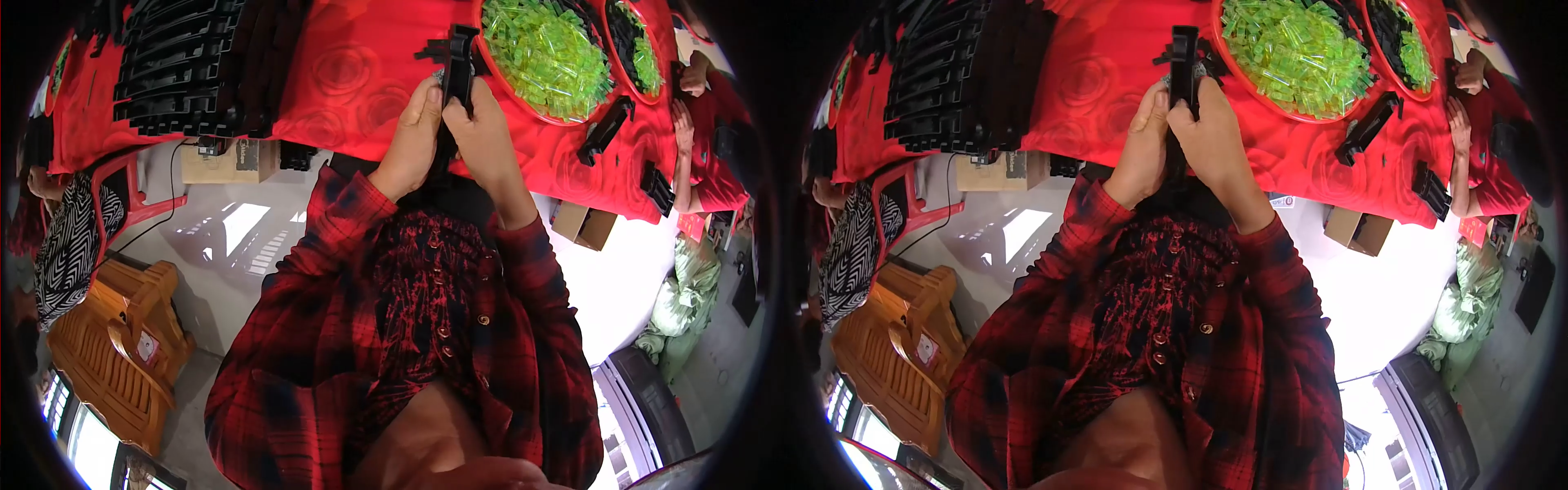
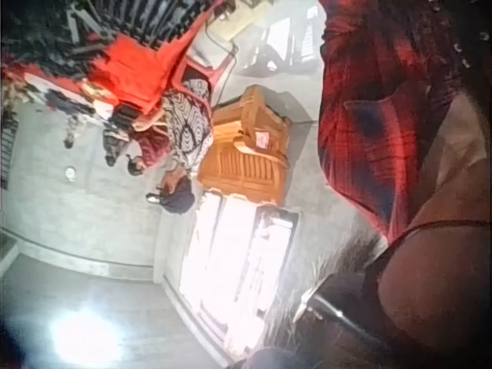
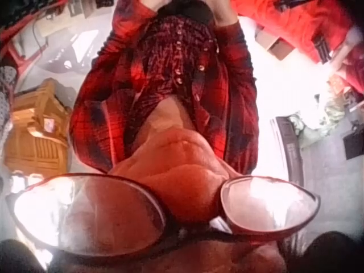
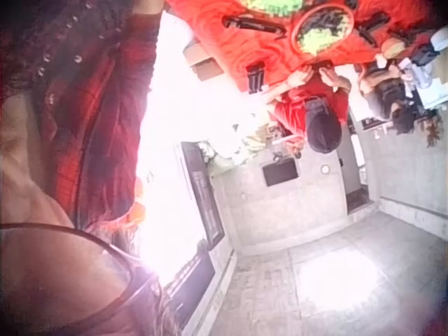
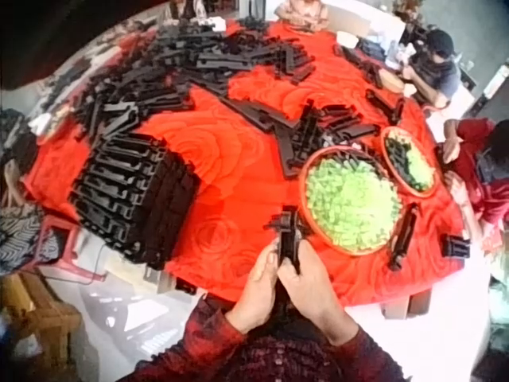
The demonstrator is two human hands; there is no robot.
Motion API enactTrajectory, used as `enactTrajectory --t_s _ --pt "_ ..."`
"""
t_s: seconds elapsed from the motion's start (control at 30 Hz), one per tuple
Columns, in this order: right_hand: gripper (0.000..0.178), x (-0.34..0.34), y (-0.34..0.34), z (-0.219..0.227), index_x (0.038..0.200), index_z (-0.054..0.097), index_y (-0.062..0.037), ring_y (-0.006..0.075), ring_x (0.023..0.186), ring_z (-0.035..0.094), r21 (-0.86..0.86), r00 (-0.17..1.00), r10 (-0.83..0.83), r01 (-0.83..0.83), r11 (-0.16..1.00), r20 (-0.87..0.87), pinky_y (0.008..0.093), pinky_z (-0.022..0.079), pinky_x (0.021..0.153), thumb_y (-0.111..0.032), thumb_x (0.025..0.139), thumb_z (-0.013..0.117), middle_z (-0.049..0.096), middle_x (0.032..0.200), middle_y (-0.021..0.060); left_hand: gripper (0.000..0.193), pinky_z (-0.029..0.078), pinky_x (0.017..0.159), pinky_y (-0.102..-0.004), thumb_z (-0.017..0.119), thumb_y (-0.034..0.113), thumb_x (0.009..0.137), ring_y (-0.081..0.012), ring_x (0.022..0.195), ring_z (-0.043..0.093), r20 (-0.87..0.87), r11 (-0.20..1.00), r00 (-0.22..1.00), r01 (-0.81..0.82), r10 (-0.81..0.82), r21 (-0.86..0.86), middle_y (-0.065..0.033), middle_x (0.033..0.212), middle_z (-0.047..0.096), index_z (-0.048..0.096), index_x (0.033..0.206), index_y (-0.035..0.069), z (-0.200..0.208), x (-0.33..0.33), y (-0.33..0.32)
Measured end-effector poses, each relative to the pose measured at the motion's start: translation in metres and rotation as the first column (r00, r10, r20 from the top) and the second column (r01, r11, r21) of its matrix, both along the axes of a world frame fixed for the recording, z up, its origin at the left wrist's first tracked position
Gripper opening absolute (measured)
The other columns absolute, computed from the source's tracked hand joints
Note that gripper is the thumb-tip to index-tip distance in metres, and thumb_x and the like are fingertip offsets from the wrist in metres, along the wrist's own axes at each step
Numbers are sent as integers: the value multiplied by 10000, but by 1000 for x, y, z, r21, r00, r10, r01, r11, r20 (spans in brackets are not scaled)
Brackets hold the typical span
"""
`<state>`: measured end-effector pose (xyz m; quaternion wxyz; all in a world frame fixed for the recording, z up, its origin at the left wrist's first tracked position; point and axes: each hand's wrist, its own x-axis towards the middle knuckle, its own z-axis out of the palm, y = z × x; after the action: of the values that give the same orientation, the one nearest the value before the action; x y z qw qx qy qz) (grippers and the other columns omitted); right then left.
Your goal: The person assembles plastic components by inserting green plastic pieces into black plastic parts and pressing them into place by hand.
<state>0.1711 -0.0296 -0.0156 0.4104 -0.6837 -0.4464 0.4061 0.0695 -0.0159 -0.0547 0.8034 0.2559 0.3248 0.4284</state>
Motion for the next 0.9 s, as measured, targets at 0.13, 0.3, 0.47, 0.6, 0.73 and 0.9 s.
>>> enactTrajectory --t_s 0.13,0.3,0.47,0.6,0.73,0.9 --pt "229 11 -7 -14 1073 546 31 161 800 586 -88 982 -43 27 996 -183 327 477 697 -162 954 583 626 897 119 315 519 784 -266 353 319 1093 -99 896 591 76 997 996 40 -35 -66 -16 1046 598 516 1230 86 5 4 3" --pt "338 6 -17 10 1253 546 41 121 915 579 -14 894 -161 170 985 -419 260 481 782 -160 983 581 599 933 30 331 546 859 -352 364 288 1089 -185 993 642 276 968 951 187 -136 -168 -63 1118 627 507 1304 80 8 -3 9" --pt "323 1 -32 13 1241 577 -22 242 1025 542 362 950 -185 85 928 252 360 435 903 -95 929 622 586 1032 96 340 565 835 -326 421 314 1071 -178 978 645 339 972 932 185 -126 -147 -64 1120 636 528 1278 66 9 -10 11" --pt "279 1 -33 18 1145 623 -45 216 892 532 348 910 -141 -5 937 391 341 386 824 -81 876 688 584 956 85 330 535 886 -288 452 296 1065 -120 1027 614 361 978 920 192 -151 -81 -17 1127 619 528 1286 63 18 -9 12" --pt "170 6 -31 14 1041 620 -20 120 797 536 241 997 -80 79 967 -4 270 417 775 -67 895 691 591 872 20 354 497 942 -306 455 291 1065 -135 1089 581 314 982 939 172 -138 -83 -38 1176 613 520 1312 46 19 -6 12" --pt "120 20 -30 14 1031 619 -9 70 847 552 66 889 -66 108 992 -453 220 450 797 -53 930 666 616 919 -9 386 488 954 -292 467 282 1062 -129 1113 582 252 976 944 219 -214 8 -43 1221 611 498 1355 32 22 -13 15"
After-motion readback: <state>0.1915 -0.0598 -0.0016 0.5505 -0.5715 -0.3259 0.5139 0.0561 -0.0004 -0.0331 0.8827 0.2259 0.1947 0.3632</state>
